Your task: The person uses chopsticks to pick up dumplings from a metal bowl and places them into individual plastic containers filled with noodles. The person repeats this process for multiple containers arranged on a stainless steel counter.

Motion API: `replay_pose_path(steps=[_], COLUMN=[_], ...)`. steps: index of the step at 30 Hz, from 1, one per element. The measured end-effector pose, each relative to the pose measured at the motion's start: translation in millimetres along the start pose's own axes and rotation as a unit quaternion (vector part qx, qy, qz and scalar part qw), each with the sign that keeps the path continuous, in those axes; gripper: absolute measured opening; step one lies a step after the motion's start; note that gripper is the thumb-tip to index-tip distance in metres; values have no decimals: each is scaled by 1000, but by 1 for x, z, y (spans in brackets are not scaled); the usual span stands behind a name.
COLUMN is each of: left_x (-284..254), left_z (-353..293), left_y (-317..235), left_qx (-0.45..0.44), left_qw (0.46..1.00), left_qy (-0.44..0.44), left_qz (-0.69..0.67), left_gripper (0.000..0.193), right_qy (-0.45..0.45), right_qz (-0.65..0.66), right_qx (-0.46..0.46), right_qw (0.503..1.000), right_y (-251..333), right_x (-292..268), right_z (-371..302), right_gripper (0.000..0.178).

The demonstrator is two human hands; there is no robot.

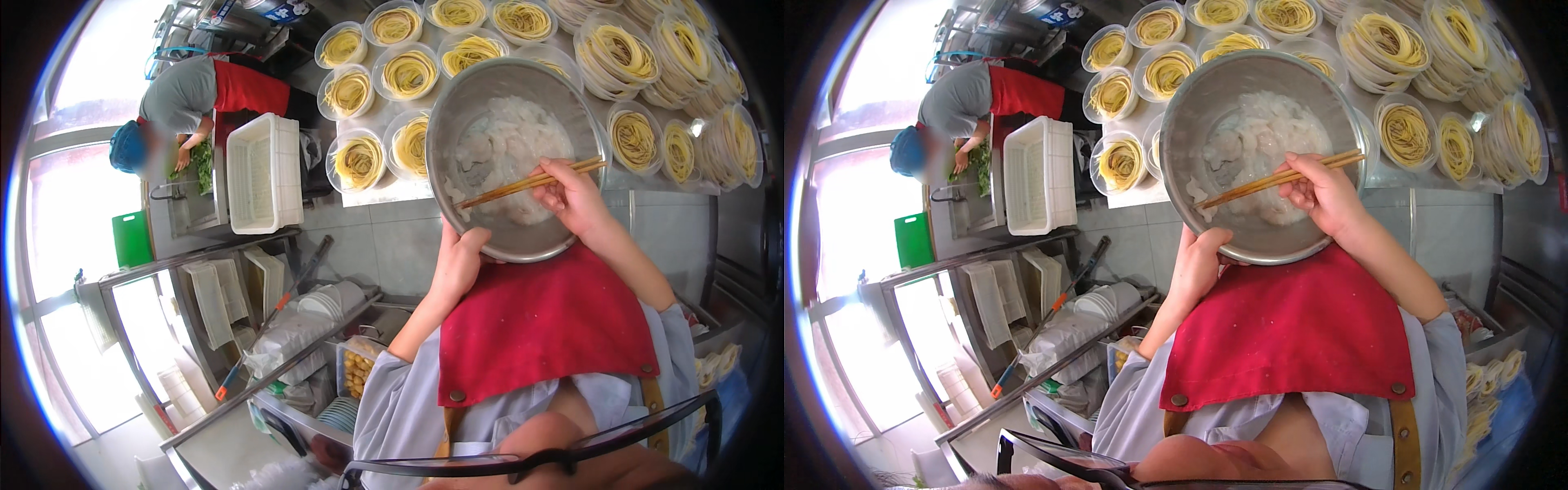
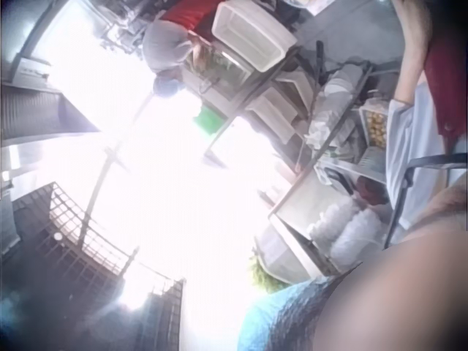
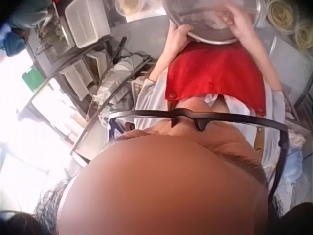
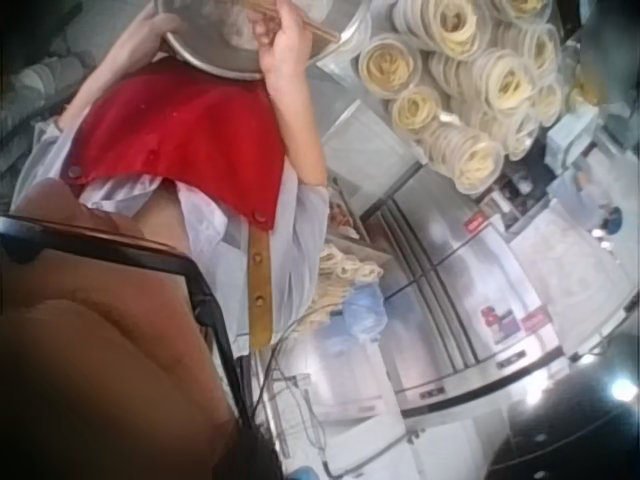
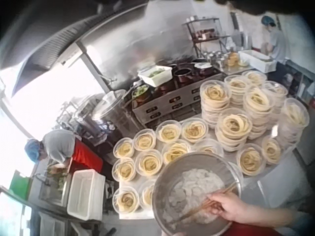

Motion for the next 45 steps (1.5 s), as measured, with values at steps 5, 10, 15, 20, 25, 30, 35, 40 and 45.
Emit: replay_pose_path(steps=[5, 10, 15, 20, 25, 30, 35, 40, 45], left_x=[-5, -13, -40, -89, -118, -129, -123, -110, -85], left_z=[1, -1, -21, -50, -73, -68, -55, -49, -44], left_y=[6, 9, 6, 6, -3, -4, 5, 15, 9], left_qx=[-5, 2, -22, 41, 91, 113, 109, 63, 30], left_qw=[1000, 998, 991, 972, 969, 967, 971, 973, 982], left_qy=[-15, -30, -128, -223, -223, -218, -195, -207, -174], left_qz=[-19, -47, -43, -53, -51, -64, -87, -81, -73], left_gripper=[49, 43, 34, 33, 45, 42, 35, 35, 39], right_qy=[12, 59, 56, 19, -79, -106, -106, -143, 11], right_qz=[113, 135, 105, 87, 5, -123, -249, -314, -419], right_qx=[11, -50, -112, -160, -151, -163, -215, -281, -280], right_qw=[993, 988, 987, 983, 985, 973, 938, 896, 864], right_y=[5, 30, 66, 78, 49, 39, 57, 74, 77], right_x=[4, 5, -3, -43, -93, -83, -50, -25, 53], right_z=[1, 1, -10, -11, 10, 20, 17, -10, -25], right_gripper=[26, 26, 29, 29, 28, 29, 27, 24, 17])
Point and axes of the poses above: each hand's wrist, its own z-axis towards the middle knuckle, its own x-axis out of the palm, y = z × x, the point moved 7 cm from there along z, towards the middle knuckle, and after that the axes turned 8 degrees about y, right-handed, at the moved point
